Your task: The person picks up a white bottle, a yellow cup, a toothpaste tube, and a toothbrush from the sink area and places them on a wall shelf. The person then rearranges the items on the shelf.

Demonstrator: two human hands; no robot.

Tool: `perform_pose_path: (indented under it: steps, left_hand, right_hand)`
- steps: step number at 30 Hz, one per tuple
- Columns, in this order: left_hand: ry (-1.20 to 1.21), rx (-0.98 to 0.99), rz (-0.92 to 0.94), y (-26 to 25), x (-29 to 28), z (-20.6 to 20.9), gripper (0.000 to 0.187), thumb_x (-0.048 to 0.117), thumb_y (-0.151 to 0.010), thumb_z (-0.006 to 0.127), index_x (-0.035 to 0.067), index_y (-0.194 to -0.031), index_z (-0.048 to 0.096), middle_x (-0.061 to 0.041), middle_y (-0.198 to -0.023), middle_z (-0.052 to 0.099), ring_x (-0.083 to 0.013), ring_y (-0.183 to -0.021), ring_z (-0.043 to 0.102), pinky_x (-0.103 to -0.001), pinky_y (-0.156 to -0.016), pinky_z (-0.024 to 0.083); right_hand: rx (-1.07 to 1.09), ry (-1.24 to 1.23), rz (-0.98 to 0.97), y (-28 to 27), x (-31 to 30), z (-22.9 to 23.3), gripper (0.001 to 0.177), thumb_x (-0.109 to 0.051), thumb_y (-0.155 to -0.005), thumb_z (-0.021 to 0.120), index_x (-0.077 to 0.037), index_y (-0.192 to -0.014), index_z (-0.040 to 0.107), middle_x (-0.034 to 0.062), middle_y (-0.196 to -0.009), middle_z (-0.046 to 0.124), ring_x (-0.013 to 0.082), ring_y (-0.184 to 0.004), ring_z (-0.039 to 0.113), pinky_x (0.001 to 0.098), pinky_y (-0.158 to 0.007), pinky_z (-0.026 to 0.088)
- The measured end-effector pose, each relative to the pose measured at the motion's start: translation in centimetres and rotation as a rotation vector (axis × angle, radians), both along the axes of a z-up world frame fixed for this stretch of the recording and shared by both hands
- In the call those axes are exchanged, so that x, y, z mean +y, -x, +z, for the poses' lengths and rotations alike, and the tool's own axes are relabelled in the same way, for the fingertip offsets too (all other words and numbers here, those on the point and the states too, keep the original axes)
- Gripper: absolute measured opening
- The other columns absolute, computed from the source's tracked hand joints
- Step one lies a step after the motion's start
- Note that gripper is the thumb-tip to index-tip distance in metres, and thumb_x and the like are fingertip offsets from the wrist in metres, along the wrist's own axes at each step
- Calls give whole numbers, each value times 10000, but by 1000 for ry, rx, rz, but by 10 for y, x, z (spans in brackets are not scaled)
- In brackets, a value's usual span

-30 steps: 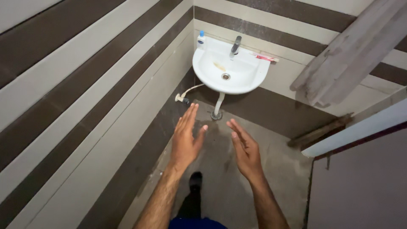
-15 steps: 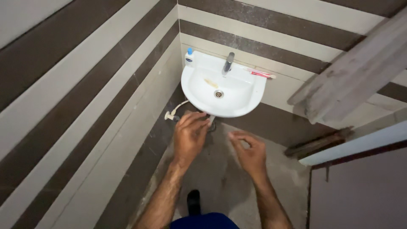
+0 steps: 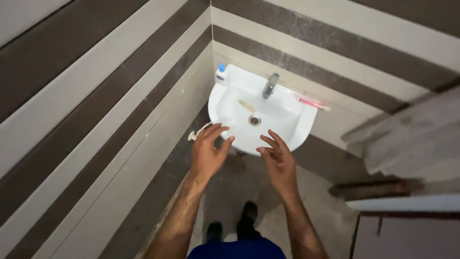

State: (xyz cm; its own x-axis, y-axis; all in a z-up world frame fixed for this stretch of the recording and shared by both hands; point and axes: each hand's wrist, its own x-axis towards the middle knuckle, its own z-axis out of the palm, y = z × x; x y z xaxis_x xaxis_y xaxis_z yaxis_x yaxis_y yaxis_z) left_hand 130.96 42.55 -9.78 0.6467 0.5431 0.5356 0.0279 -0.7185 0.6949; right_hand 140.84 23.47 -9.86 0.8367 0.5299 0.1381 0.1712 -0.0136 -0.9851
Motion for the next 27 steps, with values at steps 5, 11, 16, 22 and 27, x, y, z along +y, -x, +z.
perform_pose_path:
  steps: [5,11,16,22,27]
  left_hand:
    - [91,-42,20,-42,3,-1,650,115,-857,807,49,-1446,541,-208,-1412,627,-381,-1225,654,-446,-1005,539]
    - [187,-67,129,-63,6,4,804,84,-867,780,53,-1567,386,-228,-1456,591,-354,-1199,680,-421,-973,567]
    - [205,-68,171,-67,21,0,844,85,-867,784,26,-1578,333,-269,-1486,542,-398,-1248,644,-433,-994,551]
    - [41,22,196,-93,49,-5,709,114,-875,820,120,-1502,488,-292,-1551,478,-458,-1356,564,-456,-1086,505]
    - [123,43,121,-118,87,4,773,94,-860,771,102,-1544,411,-286,-1614,381,-450,-1409,470,-463,-1128,437]
  right_hand:
    - [-77,12,77,-58,23,-4,608,-116,-961,674,-33,-1516,441,138,-1378,665,160,-1023,731,289,-836,581]
    - [-48,-52,208,-110,48,-14,714,-104,-987,652,-19,-1596,290,170,-1356,677,163,-1024,728,283,-889,559]
    - [-8,3,251,-129,75,-12,763,-91,-971,665,-12,-1604,246,195,-1376,658,163,-1007,732,279,-887,566]
    - [-44,-17,305,-148,122,-21,758,-96,-968,672,-8,-1597,259,213,-1463,584,160,-975,731,247,-755,548]
    - [-154,29,283,-175,187,-34,730,-122,-962,743,-12,-1573,359,205,-1487,579,156,-921,723,228,-804,568]
